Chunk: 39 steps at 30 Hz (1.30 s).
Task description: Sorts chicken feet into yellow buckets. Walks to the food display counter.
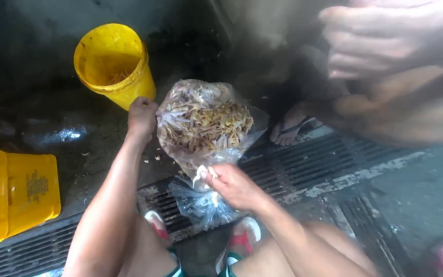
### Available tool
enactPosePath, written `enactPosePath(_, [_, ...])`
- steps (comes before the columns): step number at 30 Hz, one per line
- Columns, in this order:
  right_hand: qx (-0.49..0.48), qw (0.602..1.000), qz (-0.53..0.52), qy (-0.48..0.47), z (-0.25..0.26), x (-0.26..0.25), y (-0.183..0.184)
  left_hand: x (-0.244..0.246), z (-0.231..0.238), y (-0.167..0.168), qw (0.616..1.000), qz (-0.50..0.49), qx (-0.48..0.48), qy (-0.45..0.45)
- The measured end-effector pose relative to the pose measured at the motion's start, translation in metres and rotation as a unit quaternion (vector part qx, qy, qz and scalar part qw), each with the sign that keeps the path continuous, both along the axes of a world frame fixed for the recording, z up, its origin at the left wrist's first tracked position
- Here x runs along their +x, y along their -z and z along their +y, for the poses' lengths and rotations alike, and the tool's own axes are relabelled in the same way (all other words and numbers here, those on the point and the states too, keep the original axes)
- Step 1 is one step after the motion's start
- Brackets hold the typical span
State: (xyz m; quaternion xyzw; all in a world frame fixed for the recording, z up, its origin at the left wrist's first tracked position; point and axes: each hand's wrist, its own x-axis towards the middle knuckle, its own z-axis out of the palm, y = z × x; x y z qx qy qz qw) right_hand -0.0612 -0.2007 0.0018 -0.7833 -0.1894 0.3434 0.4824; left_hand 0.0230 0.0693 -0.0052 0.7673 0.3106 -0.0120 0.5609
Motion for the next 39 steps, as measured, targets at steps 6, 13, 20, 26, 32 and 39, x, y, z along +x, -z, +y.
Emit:
enactPosePath(6, [0.021,0.981,0.046,0.186,0.002,0.034,0.005,-0.010,-0.039,-0.012,0.987,-0.026,-0.152,0.053])
enactPosePath(13, [0.224,0.924,0.143,0.275,0.012,0.023,0.015,-0.037,-0.071,-0.004,0.982,-0.005,-0.133,0.134])
enactPosePath(20, [0.201,0.948,0.064,0.238,0.025,0.018,0.010,-0.022,-0.068,-0.005,0.996,-0.018,-0.053,0.069])
enactPosePath(26, [0.190,0.950,0.054,0.242,-0.001,0.014,0.000,-0.003,-0.002,-0.006,0.975,-0.075,-0.152,-0.144])
enactPosePath(32, [0.148,0.954,0.111,0.236,0.011,0.033,0.012,-0.020,-0.056,-0.018,0.970,-0.053,-0.233,-0.044])
enactPosePath(39, [0.208,0.925,0.116,0.295,0.024,0.025,0.020,-0.054,-0.095,0.001,0.980,-0.032,-0.122,0.153])
